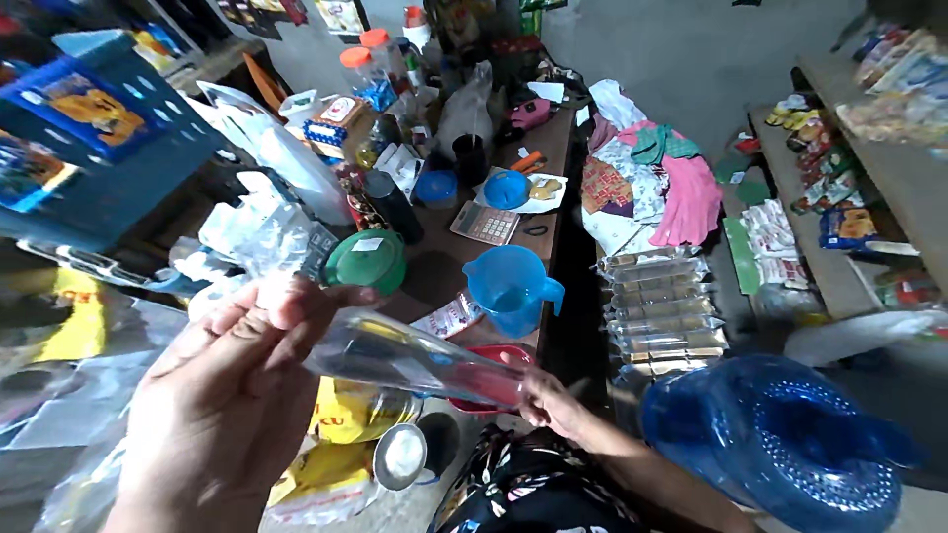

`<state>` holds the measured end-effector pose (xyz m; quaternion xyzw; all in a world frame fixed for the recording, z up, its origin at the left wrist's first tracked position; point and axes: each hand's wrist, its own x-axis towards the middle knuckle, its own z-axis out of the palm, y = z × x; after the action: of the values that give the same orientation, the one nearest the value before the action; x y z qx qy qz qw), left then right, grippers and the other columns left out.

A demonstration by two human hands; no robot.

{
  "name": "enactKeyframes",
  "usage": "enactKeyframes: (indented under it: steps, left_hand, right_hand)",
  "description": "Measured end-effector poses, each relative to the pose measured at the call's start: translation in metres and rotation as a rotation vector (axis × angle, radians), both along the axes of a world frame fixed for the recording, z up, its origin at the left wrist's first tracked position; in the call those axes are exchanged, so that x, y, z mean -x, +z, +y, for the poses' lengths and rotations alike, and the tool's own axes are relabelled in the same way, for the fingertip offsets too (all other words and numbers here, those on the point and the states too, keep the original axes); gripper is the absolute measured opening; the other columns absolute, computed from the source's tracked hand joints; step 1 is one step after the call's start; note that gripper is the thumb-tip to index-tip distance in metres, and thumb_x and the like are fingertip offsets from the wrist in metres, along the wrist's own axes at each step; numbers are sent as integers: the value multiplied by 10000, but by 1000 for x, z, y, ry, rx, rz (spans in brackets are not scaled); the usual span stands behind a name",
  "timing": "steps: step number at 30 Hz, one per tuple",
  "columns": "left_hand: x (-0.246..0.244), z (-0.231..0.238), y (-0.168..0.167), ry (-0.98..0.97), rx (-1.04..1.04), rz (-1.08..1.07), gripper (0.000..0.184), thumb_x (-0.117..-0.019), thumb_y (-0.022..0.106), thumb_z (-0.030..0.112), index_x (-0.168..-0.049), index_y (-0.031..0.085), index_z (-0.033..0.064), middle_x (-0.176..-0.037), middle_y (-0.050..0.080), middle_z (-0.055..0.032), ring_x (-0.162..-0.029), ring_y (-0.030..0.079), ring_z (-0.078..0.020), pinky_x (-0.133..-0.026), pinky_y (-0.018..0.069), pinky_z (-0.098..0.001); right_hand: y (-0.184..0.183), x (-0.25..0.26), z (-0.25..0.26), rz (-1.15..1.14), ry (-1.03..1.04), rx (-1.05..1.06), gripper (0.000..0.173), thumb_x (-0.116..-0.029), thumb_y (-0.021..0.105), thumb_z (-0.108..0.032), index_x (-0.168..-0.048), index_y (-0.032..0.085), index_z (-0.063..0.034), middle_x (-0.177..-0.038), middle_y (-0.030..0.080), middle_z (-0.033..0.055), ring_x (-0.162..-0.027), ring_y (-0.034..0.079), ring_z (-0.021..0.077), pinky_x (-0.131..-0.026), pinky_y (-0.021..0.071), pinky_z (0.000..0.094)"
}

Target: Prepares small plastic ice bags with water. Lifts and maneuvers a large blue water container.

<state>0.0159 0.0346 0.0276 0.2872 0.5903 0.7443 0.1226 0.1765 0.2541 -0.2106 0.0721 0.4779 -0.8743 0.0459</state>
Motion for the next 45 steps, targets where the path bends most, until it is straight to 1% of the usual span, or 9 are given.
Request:
enactKeyframes:
  steps: [3, 7, 10, 16, 21, 28, 35, 37, 45]
  left_hand:
    - [-10, 14, 3, -3, 32, -12, 203, -1047, 539, 256, -905, 680, 225, -872, 691, 67, -890, 689, -87, -920, 577, -294]
    - [-13, 20, -3, -81, -85, -254, 289, -1023, 434, 138, -982, 717, 180, -974, 732, -8, -1041, 694, -159, -1052, 524, -392]
    - [-4, 17, -2, -3, -16, -221, 341, -1067, 335, 119, -1011, 671, 135, -971, 718, -19, -1053, 694, -179, -1043, 534, -393]
    - [-27, 29, 10, 10, 160, -49, 284, -1050, 422, 128, -963, 693, 122, -936, 745, -18, -932, 709, -123, -895, 569, -264]
    - [-28, 30, 5, -17, 16, -211, 309, -1035, 388, 105, -936, 679, 140, -845, 700, -2, -898, 693, -143, -1027, 531, -383]
    - [-27, 29, 4, -12, 105, 3, 215, -1052, 489, 190, -1047, 693, 122, -1013, 737, -38, -951, 702, -132, -905, 568, -269]
    - [-19, 26, -6, -17, -97, -238, 278, -1057, 434, 160, -1025, 711, 167, -991, 732, -22, -1060, 694, -184, -1076, 511, -429]
    - [-12, 22, -8, 94, -10, -107, 284, -1079, 402, 167, -1055, 685, 149, -1023, 739, -24, -1063, 700, -176, -1022, 548, -378]
    - [-35, 44, -12, -4, 32, 2, 198, -1031, 568, 321, -901, 711, 276, -792, 679, 95, -776, 663, -33, -901, 569, -262]
  right_hand:
    - [17, 5, 1, -323, 50, -20, 492, -1114, 241, -489, -1302, 568, -172, -665, 639, -8, -473, 555, 57, -435, 455, 196]
    - [-5, -1, 4, 3, 80, 24, 596, -1036, 525, -351, -1565, 339, -151, -1357, 616, 43, -883, 674, 97, -631, 557, 255]
    - [-4, -6, 2, 13, -113, -17, 514, -947, 652, -85, -1439, 507, -45, -992, 697, -4, -586, 560, 8, -503, 480, 181]
    - [-1, -5, 11, -311, 55, 117, 400, -1119, 321, -424, -1320, 574, -189, -761, 643, -35, -506, 530, 12, -440, 430, 152]
    - [-16, -5, 14, 144, 107, 88, 539, -979, 556, -152, -1504, 456, -81, -1334, 636, 16, -840, 653, 37, -639, 545, 211]
    - [9, 4, 17, -312, 87, -8, 571, -1104, 204, -525, -1290, 577, -136, -686, 667, 16, -442, 550, 74, -413, 468, 212]
    - [-12, 0, 15, 247, 10, 62, 798, -878, 773, -196, -1540, 358, -32, -1476, 546, 108, -1245, 608, 196, -1008, 545, 375]
    - [-10, 1, 13, 211, -83, -16, 740, -827, 754, -4, -1491, 427, 12, -1331, 641, 95, -1073, 673, 147, -892, 593, 331]
    - [-2, 6, 33, -347, 133, -36, 463, -1117, 235, -459, -1196, 558, -136, -659, 653, -7, -450, 531, 42, -421, 437, 186]
